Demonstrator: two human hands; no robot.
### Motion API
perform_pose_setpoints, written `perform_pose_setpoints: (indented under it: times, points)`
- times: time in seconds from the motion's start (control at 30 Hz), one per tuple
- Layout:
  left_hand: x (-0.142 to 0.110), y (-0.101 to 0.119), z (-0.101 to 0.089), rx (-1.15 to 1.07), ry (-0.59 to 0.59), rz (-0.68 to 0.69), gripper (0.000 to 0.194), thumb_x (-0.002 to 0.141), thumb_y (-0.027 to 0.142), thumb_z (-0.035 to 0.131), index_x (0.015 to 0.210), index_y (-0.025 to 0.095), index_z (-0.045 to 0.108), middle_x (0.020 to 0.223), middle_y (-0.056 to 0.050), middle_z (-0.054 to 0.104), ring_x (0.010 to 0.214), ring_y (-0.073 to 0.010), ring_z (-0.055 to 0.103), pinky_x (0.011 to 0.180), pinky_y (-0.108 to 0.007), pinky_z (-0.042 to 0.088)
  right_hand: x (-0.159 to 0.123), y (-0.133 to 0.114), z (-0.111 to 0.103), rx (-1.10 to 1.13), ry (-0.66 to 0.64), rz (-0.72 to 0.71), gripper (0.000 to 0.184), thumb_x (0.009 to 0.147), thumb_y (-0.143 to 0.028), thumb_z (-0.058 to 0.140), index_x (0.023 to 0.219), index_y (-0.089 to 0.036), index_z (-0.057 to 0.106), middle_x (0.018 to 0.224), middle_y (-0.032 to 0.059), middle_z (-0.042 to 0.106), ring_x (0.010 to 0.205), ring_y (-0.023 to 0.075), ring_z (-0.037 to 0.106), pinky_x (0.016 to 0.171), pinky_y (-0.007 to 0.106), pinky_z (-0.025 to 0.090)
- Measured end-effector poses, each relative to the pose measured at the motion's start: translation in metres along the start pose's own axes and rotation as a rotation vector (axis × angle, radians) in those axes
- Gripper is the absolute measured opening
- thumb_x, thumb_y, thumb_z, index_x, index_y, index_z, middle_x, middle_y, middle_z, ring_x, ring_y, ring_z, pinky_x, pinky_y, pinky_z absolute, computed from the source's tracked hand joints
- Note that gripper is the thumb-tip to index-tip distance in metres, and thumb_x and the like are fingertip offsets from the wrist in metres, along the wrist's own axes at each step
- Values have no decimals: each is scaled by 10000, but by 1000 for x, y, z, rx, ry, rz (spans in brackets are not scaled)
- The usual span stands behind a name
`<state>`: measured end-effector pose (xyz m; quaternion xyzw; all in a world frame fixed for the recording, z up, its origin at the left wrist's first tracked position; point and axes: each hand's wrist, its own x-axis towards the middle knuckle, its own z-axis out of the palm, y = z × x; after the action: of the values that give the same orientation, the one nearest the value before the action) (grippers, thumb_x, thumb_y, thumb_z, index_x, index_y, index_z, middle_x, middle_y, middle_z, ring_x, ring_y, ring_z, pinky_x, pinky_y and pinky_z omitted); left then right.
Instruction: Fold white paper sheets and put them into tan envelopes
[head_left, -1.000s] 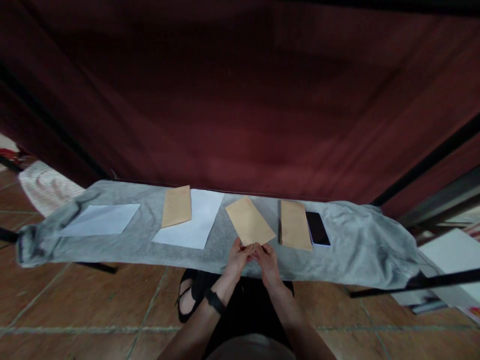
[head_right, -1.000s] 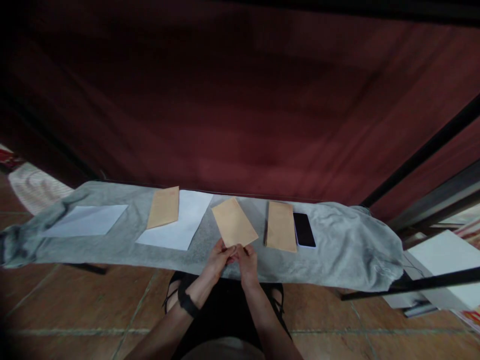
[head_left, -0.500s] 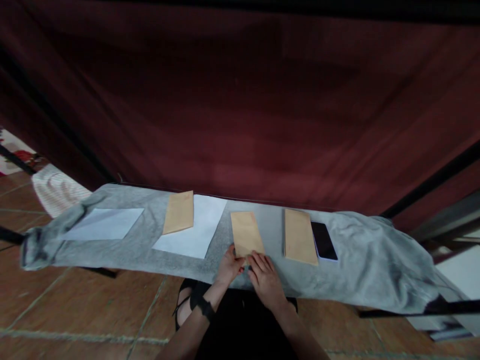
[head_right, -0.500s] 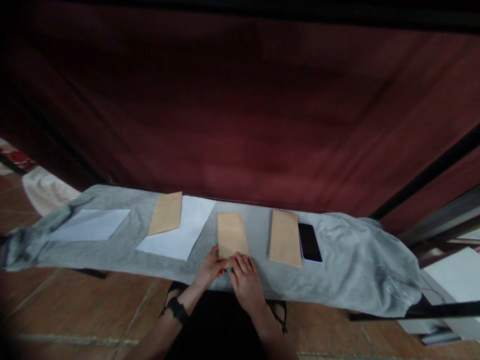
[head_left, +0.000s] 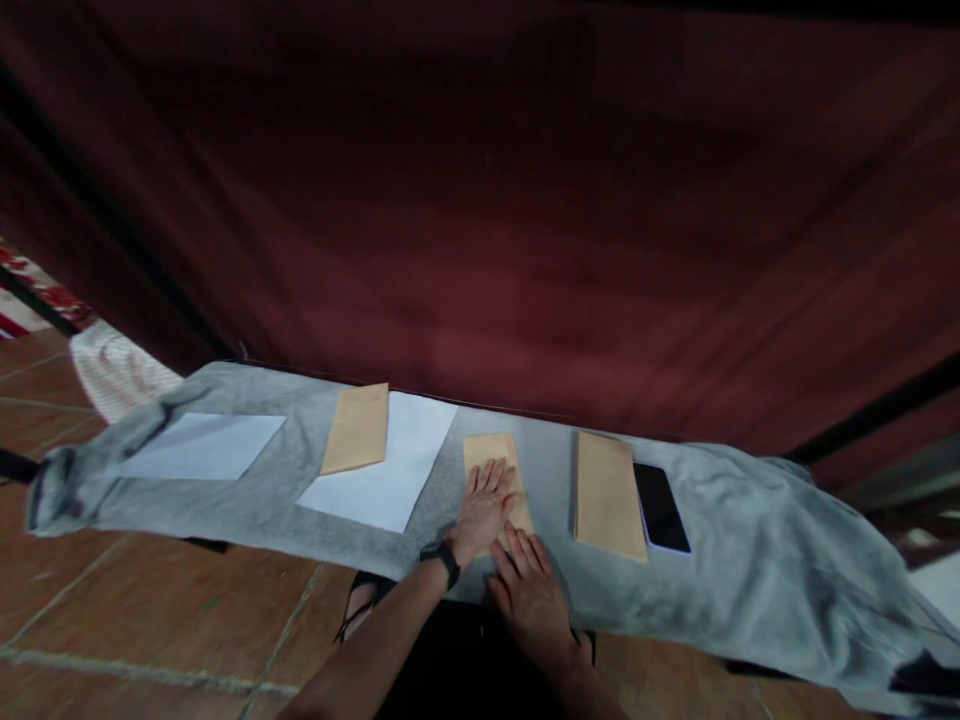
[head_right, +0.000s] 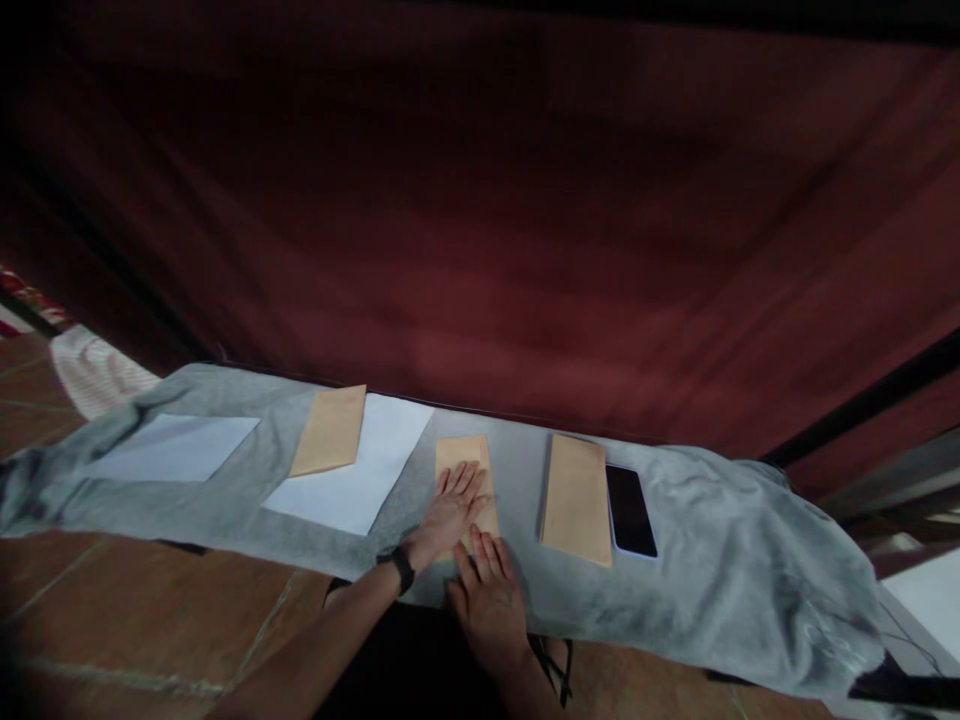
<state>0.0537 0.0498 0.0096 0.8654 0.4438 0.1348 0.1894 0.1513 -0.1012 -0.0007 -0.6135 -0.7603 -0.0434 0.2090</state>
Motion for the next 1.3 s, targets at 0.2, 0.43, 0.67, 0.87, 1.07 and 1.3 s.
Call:
perform_pose_setpoints:
  times: [0.2,0.43,0.67,0.87,1.07,1.3]
  points:
    - [34,-14,5,75,63,16,593,984,470,414,1524,231,375,1638,-76,256,1532,-305,105,1222,-571,-8,1,0,-4,10,2,1,475,981,-347,534,1449,-270,496,1499,81,504,1368,252,486,1138,450,387]
    - [65,-21,4,92,63,-45,599,973,518,413,1519,273,386,1619,-85,301,1516,-334,171,1182,-632,-75,0,1,0,5,3,-2,535,979,-339,534,1500,-286,421,1524,82,470,1370,272,484,1141,470,381]
    - [74,-30,1,63,28,16,580,974,503,399,1508,277,405,1613,-61,323,1518,-303,178,1206,-584,-39,2,3,1,2,-16,-7,523,983,-349,529,1493,-299,429,1539,82,449,1376,276,479,1118,466,410]
    - [61,-34,0,-15,4,168,523,988,408,377,1484,255,438,1586,-48,381,1502,-219,247,1241,-454,52,2,1,-3,-1,-35,-3,496,978,-352,542,1467,-305,468,1520,78,477,1376,265,478,1133,462,392]
    - [48,-31,-4,-78,-18,201,509,973,415,427,1451,250,481,1569,-55,408,1491,-201,280,1243,-416,100,2,2,-3,0,-34,-7,453,983,-355,534,1429,-281,515,1503,87,499,1375,258,475,1133,463,386]
    - [23,-26,-5,-58,-102,254,539,998,429,381,1492,218,422,1597,-64,351,1500,-171,249,1244,-389,71,2,2,-5,-3,-32,-10,447,981,-380,538,1413,-266,534,1492,97,511,1362,254,484,1126,454,388]
